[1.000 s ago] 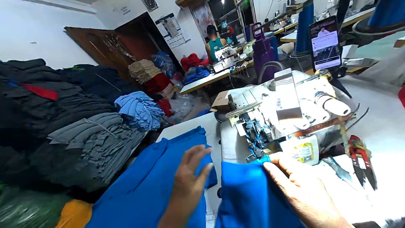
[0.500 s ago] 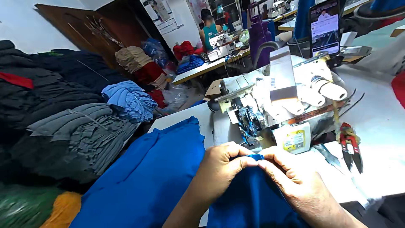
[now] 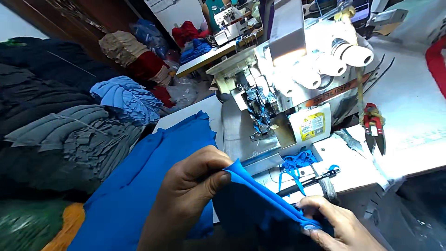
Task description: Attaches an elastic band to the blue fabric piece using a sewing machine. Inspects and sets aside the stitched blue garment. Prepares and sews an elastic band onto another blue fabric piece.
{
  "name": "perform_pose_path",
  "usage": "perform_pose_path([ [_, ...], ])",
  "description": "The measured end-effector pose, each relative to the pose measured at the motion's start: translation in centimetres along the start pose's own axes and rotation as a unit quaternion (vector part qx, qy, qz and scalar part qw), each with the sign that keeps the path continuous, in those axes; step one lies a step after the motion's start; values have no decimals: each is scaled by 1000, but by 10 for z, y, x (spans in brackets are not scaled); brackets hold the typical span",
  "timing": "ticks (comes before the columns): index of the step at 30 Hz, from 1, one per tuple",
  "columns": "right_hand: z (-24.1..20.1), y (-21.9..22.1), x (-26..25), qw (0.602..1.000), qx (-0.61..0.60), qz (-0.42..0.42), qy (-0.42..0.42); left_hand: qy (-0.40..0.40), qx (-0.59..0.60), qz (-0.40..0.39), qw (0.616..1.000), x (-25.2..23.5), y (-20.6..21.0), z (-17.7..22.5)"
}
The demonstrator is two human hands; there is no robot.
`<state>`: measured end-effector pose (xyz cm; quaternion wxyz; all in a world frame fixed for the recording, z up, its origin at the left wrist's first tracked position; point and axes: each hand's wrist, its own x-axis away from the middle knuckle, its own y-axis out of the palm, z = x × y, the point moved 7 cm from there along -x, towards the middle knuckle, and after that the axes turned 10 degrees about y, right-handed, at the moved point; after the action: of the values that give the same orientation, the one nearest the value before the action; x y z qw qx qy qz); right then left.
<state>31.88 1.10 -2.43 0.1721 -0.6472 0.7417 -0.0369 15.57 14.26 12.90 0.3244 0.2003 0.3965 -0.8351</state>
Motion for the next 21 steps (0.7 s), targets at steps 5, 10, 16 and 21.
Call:
perform_pose_path([
  [5,8,3,13,992,-85,87,-13,-25,7,47,999,7,1,-6],
  [10,3,7,13,990,-107,88,-38,-38,-3,55,998,7,1,-7],
  [16,3,2,12,994,-79,79,-18,-29,-6,54,998,8,0,-4],
  [21,1,-4,13,992,-87,92,-12,-9,-6,51,999,11,-4,4],
])
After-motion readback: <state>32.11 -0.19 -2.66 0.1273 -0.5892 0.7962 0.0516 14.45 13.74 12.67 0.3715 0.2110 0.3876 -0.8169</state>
